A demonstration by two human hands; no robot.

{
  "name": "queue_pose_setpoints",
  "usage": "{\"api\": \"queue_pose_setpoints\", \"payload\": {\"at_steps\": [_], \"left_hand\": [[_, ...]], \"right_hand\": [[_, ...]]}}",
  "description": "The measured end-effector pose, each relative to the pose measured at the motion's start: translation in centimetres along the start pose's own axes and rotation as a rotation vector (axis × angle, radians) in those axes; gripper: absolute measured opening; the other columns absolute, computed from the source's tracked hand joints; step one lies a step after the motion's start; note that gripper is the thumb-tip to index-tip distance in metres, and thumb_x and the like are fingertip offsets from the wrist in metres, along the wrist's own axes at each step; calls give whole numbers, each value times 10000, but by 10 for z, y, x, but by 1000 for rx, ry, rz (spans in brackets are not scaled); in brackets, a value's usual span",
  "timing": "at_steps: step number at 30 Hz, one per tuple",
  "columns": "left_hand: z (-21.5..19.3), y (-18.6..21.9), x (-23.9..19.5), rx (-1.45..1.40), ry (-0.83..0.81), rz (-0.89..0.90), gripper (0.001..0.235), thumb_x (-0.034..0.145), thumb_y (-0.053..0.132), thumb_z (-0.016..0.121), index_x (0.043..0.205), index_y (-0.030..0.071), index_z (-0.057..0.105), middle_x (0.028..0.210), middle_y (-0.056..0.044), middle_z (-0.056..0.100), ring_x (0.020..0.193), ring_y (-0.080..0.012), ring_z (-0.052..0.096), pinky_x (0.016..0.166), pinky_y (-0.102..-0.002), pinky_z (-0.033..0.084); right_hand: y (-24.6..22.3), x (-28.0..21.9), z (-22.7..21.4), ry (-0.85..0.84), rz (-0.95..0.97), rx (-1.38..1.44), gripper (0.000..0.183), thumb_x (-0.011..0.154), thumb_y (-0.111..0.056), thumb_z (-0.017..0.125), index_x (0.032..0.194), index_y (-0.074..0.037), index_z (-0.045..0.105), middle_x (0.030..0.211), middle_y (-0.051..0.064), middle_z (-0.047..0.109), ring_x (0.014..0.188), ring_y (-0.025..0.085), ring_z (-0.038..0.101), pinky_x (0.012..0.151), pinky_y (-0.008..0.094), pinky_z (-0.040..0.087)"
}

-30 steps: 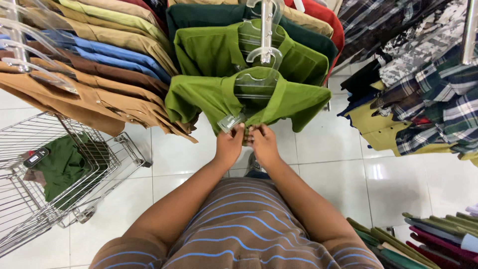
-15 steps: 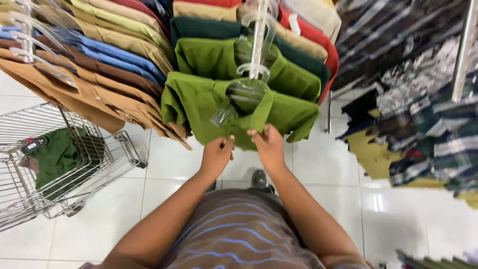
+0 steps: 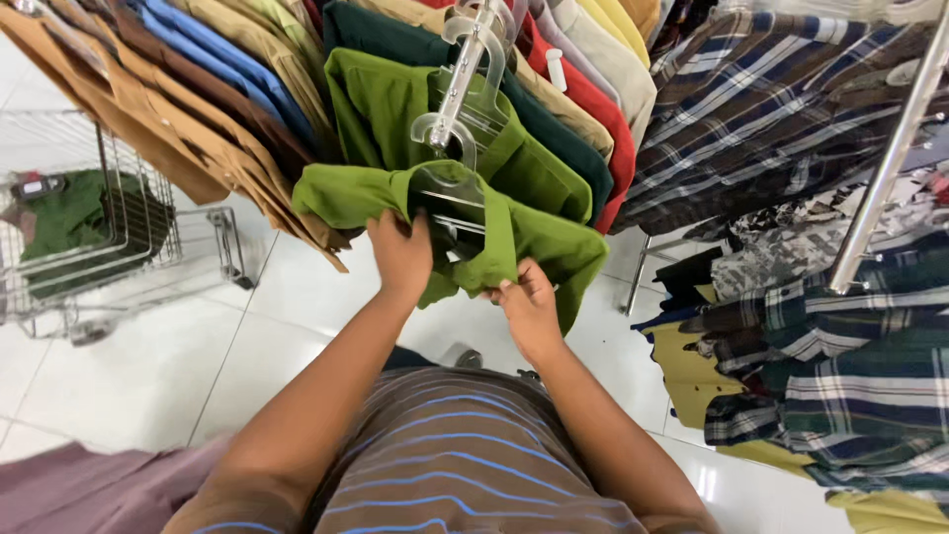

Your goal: The person selects a green shirt from a rack, puts it in the cart, then retrieves it and a brown shirt to place them back on hangers.

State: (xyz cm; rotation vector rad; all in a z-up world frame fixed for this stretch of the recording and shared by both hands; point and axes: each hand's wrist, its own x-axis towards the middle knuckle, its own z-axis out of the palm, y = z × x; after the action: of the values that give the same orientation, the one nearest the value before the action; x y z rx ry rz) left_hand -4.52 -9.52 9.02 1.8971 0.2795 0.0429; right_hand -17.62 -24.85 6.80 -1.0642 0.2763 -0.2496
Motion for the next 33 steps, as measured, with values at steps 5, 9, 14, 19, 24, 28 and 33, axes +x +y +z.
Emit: {"api": "queue_pose_setpoints", "payload": {"at_steps": [5, 9, 14, 19, 24, 28, 33], "left_hand": [[-46, 31, -36, 631, -208, 206, 491, 1050, 481, 514, 659, 185, 529, 582, 7, 525, 619, -286, 646, 863, -534, 437], [-62, 44, -37, 809, -275, 323, 478, 1080, 437, 452, 723, 190, 651, 594, 18, 610, 574, -217, 654, 908, -568, 443], [-78, 78, -22, 447, -339, 282, 529, 1039, 341, 536, 545, 183, 434, 417, 4, 400, 402, -150, 438, 489, -286, 347], [-66, 38, 36, -24, -480, -114, 447, 981, 318, 629, 591, 170, 471, 513, 22, 403, 527, -137, 391, 551, -306, 313], [-85, 46, 67, -172, -607, -280, 347, 949, 290, 623, 663, 210, 444, 620, 77, 377, 632, -69, 339, 599, -258, 241], [-110, 45, 84, -343, -809, -136, 207, 1050, 226, 620, 925, 116, 497, 791, 42, 415, 784, -79, 411, 740, -273, 365], [-114, 14, 72, -515, -837, -53, 405, 937, -25, 665, 1256, 57, 429, 976, 42, 359, 913, -65, 436, 854, -272, 440]], "right_hand": [[-13, 7, -1, 74, 37, -62, 79, 1027, 12, 478, 1000, -57, 505, 969, 70, 620, 893, 178, 677, 830, 391, 628], [-20, 15, 4, 47, 43, -83, 34, 1047, -40, 509, 1058, -61, 533, 998, 41, 646, 912, 149, 688, 828, 334, 625], [-25, 27, 17, 41, -28, -202, 44, 1043, -13, 510, 1042, -23, 553, 930, 82, 621, 875, 185, 653, 836, 393, 619], [15, 41, 30, 124, -109, -190, 67, 1003, -1, 514, 1029, -42, 561, 958, 54, 565, 915, 153, 596, 876, 352, 572], [43, 36, 97, 298, -237, -134, 90, 1023, -22, 469, 1002, -80, 535, 894, 1, 493, 861, 91, 536, 830, 307, 537], [51, 35, 142, 441, -311, -41, 82, 1034, -34, 428, 1041, -79, 496, 907, 20, 489, 853, 117, 538, 872, 338, 540], [63, 26, 138, 420, -343, 77, 107, 1054, -25, 370, 1055, -83, 460, 902, 20, 506, 827, 123, 573, 866, 344, 556]]}}
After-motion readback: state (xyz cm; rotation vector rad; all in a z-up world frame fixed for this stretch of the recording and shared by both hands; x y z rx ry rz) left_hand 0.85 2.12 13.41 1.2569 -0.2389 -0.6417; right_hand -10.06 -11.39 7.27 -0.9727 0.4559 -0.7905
